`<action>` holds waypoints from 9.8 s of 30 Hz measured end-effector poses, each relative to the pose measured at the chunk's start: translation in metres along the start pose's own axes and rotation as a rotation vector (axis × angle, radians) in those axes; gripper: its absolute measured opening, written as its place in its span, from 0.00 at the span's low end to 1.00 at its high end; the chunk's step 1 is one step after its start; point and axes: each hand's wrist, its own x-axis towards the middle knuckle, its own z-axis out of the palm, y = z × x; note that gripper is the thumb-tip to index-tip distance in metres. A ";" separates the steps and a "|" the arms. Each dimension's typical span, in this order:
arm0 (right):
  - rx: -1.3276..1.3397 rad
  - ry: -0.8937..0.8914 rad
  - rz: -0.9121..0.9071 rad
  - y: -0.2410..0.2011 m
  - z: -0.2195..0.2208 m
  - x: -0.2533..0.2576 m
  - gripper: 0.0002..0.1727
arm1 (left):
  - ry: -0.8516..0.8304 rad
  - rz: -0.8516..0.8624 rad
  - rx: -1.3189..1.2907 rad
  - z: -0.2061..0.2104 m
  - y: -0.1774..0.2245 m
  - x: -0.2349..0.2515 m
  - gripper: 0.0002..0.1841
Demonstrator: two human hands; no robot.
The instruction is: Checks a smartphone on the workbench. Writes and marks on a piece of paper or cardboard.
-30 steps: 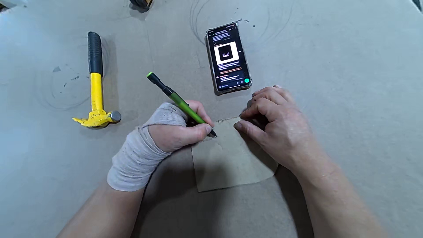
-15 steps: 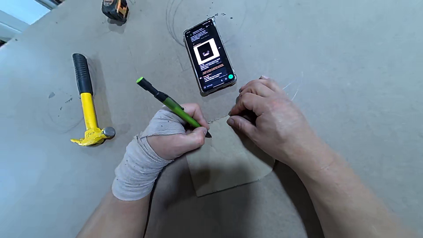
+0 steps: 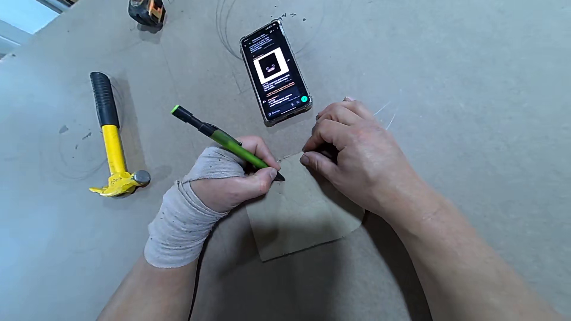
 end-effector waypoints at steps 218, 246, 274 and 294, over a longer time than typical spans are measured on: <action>0.025 -0.023 -0.040 0.000 0.000 0.000 0.06 | 0.032 -0.015 -0.088 0.012 0.003 0.005 0.03; 0.012 -0.003 -0.037 0.001 0.001 -0.002 0.06 | 0.048 -0.128 -0.081 -0.039 -0.025 -0.085 0.09; 0.004 -0.046 -0.046 0.003 -0.001 0.000 0.14 | 0.099 -0.064 0.043 -0.038 -0.006 -0.076 0.02; 0.004 -0.038 -0.042 0.003 -0.001 0.000 0.13 | 0.101 -0.107 0.091 -0.031 0.002 -0.071 0.02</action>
